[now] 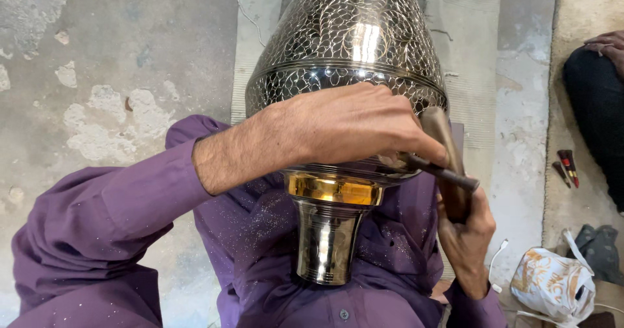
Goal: The person sits on the floor with a large engraved brass vessel on their lap, holds a steel punch against its decorated surface, and repeatedly strikes the punch with a wooden mallet. They reposition the punch around the vessel's bands to continue working the pattern.
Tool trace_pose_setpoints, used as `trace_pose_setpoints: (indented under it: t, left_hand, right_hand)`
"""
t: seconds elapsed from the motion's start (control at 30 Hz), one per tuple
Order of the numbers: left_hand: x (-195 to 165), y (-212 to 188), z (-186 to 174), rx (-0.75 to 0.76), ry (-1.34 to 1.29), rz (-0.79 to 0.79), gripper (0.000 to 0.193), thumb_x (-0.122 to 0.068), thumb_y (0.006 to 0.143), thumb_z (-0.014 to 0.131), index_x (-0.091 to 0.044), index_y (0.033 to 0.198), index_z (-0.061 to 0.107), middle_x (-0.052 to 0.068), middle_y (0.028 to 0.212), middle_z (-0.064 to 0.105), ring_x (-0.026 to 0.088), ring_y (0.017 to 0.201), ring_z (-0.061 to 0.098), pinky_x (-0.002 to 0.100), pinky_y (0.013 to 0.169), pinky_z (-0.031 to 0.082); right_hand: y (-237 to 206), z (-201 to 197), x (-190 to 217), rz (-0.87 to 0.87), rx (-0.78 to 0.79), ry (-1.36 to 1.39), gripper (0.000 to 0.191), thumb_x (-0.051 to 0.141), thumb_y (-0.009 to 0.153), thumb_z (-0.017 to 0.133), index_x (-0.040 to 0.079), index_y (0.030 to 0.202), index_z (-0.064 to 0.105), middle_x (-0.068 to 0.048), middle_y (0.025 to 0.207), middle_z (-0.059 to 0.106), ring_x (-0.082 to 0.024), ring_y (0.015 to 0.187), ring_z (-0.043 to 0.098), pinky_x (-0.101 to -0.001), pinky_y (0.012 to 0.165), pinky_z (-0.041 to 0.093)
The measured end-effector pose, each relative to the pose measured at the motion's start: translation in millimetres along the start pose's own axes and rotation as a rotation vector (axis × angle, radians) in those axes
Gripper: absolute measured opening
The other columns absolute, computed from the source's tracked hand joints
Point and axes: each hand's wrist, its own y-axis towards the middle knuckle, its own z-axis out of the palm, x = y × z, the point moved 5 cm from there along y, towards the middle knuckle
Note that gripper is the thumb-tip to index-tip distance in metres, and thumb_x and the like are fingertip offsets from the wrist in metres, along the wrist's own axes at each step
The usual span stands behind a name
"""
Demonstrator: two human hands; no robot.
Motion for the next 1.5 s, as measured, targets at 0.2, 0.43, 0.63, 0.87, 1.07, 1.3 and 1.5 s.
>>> trace_pose_setpoints:
  t: [0.2, 0.43, 0.63, 0.87, 1.07, 1.3, 1.5]
  left_hand:
    - [-3.7, 6.8, 0.9, 0.195, 0.015, -0.093, 0.044, -0.012, 0.090, 0.065, -0.025, 0.132, 0.065, 0.002, 0.071, 0.070, 0.019, 0.067, 0.072, 0.039, 0.053, 0.058]
    - [-7.3, 0.0, -6.2, 0.136, 0.051, -0.057, 0.044, -0.010, 0.091, 0.063, -0.025, 0.132, 0.065, 0.000, 0.066, 0.065, 0.017, 0.066, 0.071, 0.039, 0.055, 0.059]
    - [-2.1, -6.1, 6.9, 0.064, 0.098, -0.113, 0.041, -0.008, 0.094, 0.064, -0.022, 0.133, 0.064, -0.001, 0.077, 0.072, 0.014, 0.071, 0.072, 0.034, 0.057, 0.060]
    - [3.1, -18.6, 14.9, -0.077, 0.052, -0.209, 0.047, -0.008, 0.094, 0.063, -0.023, 0.139, 0.061, 0.003, 0.093, 0.075, 0.008, 0.053, 0.061, 0.026, 0.046, 0.057]
    - [10.9, -35.5, 21.0, -0.177, 0.042, -0.388, 0.043, -0.009, 0.102, 0.063, -0.021, 0.143, 0.059, 0.002, 0.086, 0.076, 0.009, 0.055, 0.063, 0.025, 0.047, 0.057]
    - [12.9, -50.2, 27.0, -0.393, 0.013, -0.452, 0.044, -0.009, 0.101, 0.069, -0.016, 0.143, 0.057, 0.007, 0.104, 0.079, 0.012, 0.072, 0.076, 0.025, 0.056, 0.065]
    - [6.4, -63.5, 28.1, -0.607, -0.039, -0.467, 0.050, -0.007, 0.100, 0.069, -0.015, 0.147, 0.055, 0.008, 0.109, 0.078, 0.016, 0.092, 0.080, 0.030, 0.076, 0.070]
  right_hand:
    - [-5.9, -18.2, 1.6, 0.170, -0.347, 0.859, 0.055, -0.001, 0.092, 0.073, 0.014, 0.133, 0.041, 0.001, 0.105, 0.061, -0.004, 0.082, 0.063, -0.0185, 0.067, 0.059]
    - [-10.6, -23.3, -3.3, 0.002, -0.264, 0.507, 0.035, -0.011, 0.108, 0.070, -0.003, 0.131, 0.045, -0.009, 0.107, 0.059, -0.009, 0.097, 0.061, -0.0196, 0.091, 0.057]
    - [5.6, -29.8, -2.0, -0.022, -0.179, 0.405, 0.046, -0.014, 0.098, 0.073, -0.002, 0.132, 0.046, -0.015, 0.108, 0.065, -0.015, 0.094, 0.068, -0.0259, 0.082, 0.060]
    - [41.2, -56.6, 3.9, 0.015, -0.116, 0.405, 0.056, -0.006, 0.100, 0.078, 0.004, 0.143, 0.043, -0.014, 0.101, 0.066, -0.019, 0.088, 0.067, -0.0297, 0.078, 0.060]
    - [77.9, -92.3, 27.7, -0.234, -0.089, 0.109, 0.059, -0.007, 0.094, 0.081, -0.002, 0.137, 0.041, -0.020, 0.103, 0.066, -0.027, 0.091, 0.069, -0.0341, 0.079, 0.057]
    - [130.7, -115.0, 38.7, -0.366, 0.186, -0.020, 0.029, -0.001, 0.106, 0.069, 0.001, 0.131, 0.054, -0.015, 0.093, 0.067, -0.021, 0.079, 0.070, -0.0284, 0.072, 0.057]
    - [161.1, -114.6, 63.6, -0.545, 0.189, -0.120, 0.037, -0.004, 0.106, 0.066, 0.002, 0.139, 0.051, -0.016, 0.099, 0.067, -0.021, 0.082, 0.068, -0.0296, 0.073, 0.056]
